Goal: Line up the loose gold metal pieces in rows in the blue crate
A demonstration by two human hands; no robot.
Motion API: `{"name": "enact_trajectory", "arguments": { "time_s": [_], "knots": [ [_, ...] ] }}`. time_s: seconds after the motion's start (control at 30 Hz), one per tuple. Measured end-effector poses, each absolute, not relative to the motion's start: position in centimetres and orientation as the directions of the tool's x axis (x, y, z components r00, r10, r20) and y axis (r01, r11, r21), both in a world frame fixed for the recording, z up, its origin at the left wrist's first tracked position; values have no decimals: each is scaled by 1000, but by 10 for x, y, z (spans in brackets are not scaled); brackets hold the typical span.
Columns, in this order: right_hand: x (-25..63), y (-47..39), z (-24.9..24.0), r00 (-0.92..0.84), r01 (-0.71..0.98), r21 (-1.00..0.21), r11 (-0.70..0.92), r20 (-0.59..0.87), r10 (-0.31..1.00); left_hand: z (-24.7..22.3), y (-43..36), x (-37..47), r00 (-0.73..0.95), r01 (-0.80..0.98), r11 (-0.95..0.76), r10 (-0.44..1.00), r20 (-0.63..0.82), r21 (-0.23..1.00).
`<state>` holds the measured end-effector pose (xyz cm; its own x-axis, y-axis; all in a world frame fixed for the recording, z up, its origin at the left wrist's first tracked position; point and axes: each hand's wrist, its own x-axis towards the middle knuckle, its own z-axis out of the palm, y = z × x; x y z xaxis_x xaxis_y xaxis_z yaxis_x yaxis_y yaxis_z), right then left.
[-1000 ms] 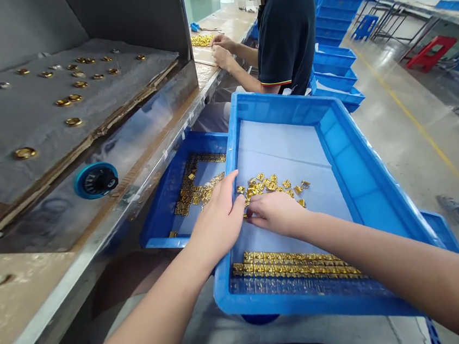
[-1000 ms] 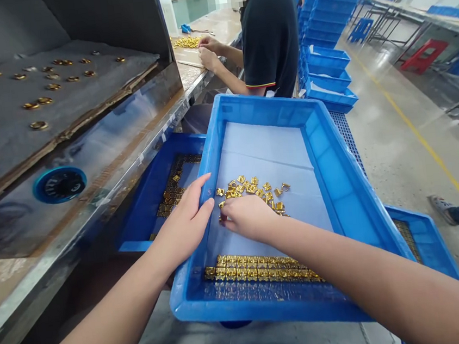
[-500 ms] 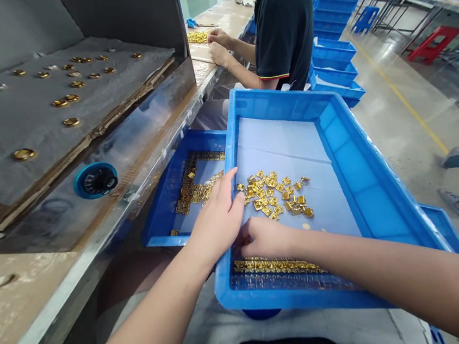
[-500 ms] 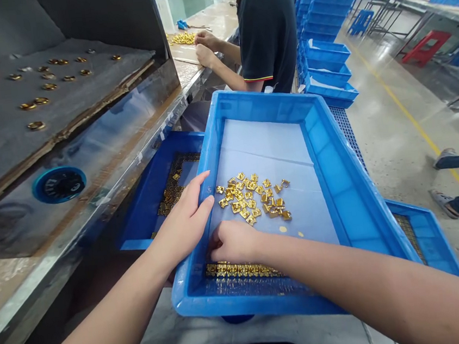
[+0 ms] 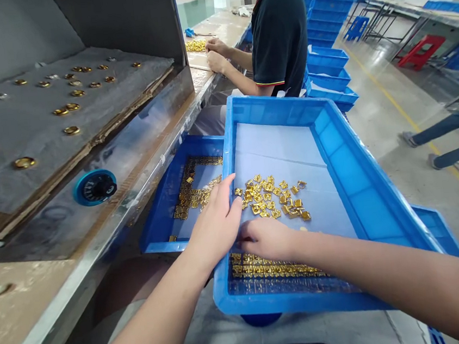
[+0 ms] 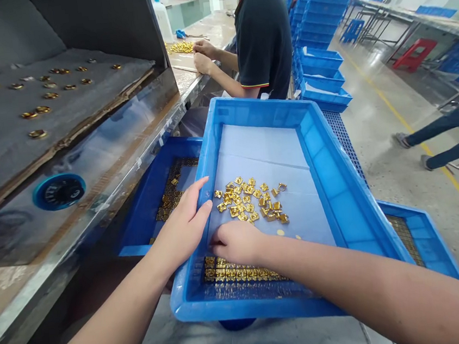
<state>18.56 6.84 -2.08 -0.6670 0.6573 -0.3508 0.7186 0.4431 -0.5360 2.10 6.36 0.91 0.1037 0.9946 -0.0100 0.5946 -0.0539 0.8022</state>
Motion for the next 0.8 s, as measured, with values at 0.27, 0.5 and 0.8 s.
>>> {"name": "enact_trajectory", "arguments": {
  "time_s": [0.27,0.5,0.8],
  "knots": [
    [204,124,-8,-604,792,-200,577,-121,788,8,62,20,112,560,-43,993,-24,827],
    [190,125,-13,-703,709,-103,698,-175,689,8,62,19,121,550,-48,992,-22,833],
    [178,73,-14,-675,737,-345,581,-333,659,8,62,19,111,564,-45,994,-22,824]
  ]
}}
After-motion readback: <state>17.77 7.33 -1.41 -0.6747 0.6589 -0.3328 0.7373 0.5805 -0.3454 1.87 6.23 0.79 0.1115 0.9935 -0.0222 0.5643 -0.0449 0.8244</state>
